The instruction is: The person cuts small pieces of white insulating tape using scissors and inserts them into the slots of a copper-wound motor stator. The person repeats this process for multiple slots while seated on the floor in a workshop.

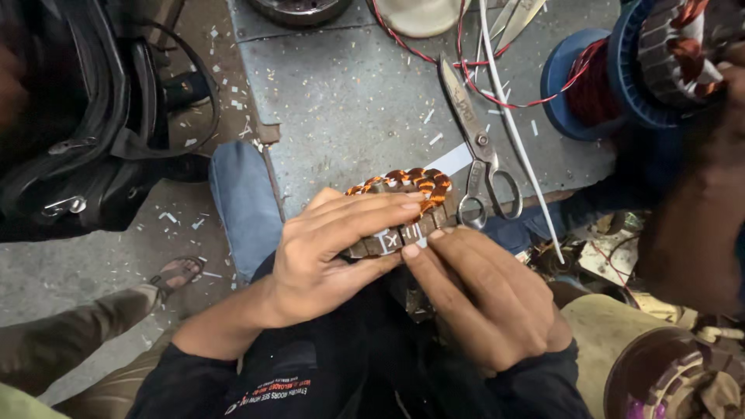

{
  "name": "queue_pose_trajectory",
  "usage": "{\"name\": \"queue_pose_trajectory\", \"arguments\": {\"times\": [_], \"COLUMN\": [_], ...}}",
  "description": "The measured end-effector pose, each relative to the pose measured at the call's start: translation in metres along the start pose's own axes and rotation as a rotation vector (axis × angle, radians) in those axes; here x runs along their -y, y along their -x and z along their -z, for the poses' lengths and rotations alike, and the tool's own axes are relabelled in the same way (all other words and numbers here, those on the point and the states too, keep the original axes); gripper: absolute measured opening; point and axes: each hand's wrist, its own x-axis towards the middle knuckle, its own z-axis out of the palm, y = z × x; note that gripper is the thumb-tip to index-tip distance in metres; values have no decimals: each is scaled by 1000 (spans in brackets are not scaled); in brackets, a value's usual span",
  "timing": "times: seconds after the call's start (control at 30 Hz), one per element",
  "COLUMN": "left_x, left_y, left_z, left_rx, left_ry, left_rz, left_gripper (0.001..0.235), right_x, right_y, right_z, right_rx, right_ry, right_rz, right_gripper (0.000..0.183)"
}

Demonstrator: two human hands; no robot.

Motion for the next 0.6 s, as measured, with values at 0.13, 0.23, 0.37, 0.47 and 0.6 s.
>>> {"name": "queue_pose_trajectory", "arguments": {"times": [0.13,0.23,0.37,0.47,0.6], "left_x": [1,0,2,11,21], "left_y": [3,5,2,1,6], "left_z": [0,-3,1,4,1], "left_rx": [1,-4,11,3,-64], "left_ry": [-19,-41,-7,26,26], "left_rz": [0,2,-6,-88,-193], "left_gripper": [46,46,46,49,60], "right_x": [2,1,-12,-27,-42], "right_y": [4,4,0,1,15], "right_z": [-5,-4,-7,-35,-77], "right_rx": [-22,-14,-62,-267,-291], "right_ry": [2,5,-14,-63,-452], "right_rz": [-53,-32,100,47,-80], "right_gripper": [35,34,31,32,48]}}
